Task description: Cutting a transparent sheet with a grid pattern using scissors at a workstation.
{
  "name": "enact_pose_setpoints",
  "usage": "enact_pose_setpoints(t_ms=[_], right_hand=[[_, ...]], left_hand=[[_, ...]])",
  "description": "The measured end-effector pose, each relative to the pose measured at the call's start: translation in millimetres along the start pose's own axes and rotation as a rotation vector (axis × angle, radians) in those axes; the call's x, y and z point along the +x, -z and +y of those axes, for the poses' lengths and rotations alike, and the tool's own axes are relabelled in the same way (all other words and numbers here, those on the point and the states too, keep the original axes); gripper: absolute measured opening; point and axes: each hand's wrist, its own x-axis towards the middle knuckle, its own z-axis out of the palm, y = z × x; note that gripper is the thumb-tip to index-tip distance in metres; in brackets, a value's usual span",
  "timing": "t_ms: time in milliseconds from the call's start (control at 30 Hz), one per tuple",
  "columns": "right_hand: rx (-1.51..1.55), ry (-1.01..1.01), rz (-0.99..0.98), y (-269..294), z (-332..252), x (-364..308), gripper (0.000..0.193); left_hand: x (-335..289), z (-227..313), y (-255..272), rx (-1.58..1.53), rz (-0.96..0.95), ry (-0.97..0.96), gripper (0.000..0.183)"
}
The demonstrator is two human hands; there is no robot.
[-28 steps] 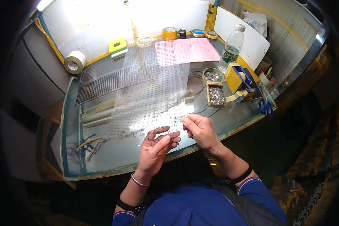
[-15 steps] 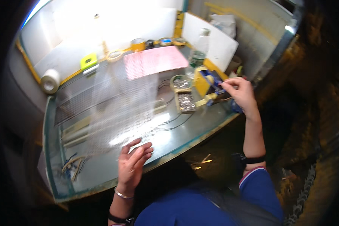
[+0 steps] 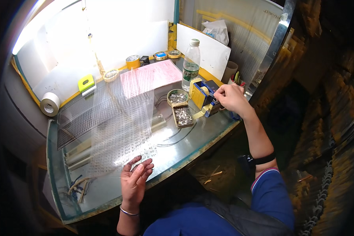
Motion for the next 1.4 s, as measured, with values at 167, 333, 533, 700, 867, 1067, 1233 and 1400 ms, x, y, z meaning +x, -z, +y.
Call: enact_pose_setpoints(t_ms=[167,333,533,700,867,1067,1233,1400], right_hand=[[0.356,-0.069,0.159,-20,16,-22,0.016],[0.613,-0.176,0.199,-24,23,-33,0.023],[0.172,0.146,0.121,-21,-36,-57,0.024],[0.671,0.52,-0.186,-47,-93,-86,0.01],[0.722,0.671,-0.4,-64,-136,-101,0.008],[0.673,0.66,-0.452,-72,-137,-102,0.011],[0.663,0.658,-0.451,-73,-135,-101,0.012],[0.637,0.667,-0.443,-73,-136,-102,0.012]], left_hand=[[0,0,-2,0.017,0.006,0.023,0.028],[2,-4,-4,0.021,-0.004,0.023,0.028],[-4,4,-3,0.05,0.041,0.021,0.031],[5,0,-2,0.059,-0.029,0.072,0.032],[1,4,4,0.001,-0.072,0.055,0.031],[1,3,4,-0.018,-0.057,0.044,0.029],[3,0,5,-0.029,-0.066,0.035,0.028],[2,0,6,-0.019,-0.064,0.03,0.027]])
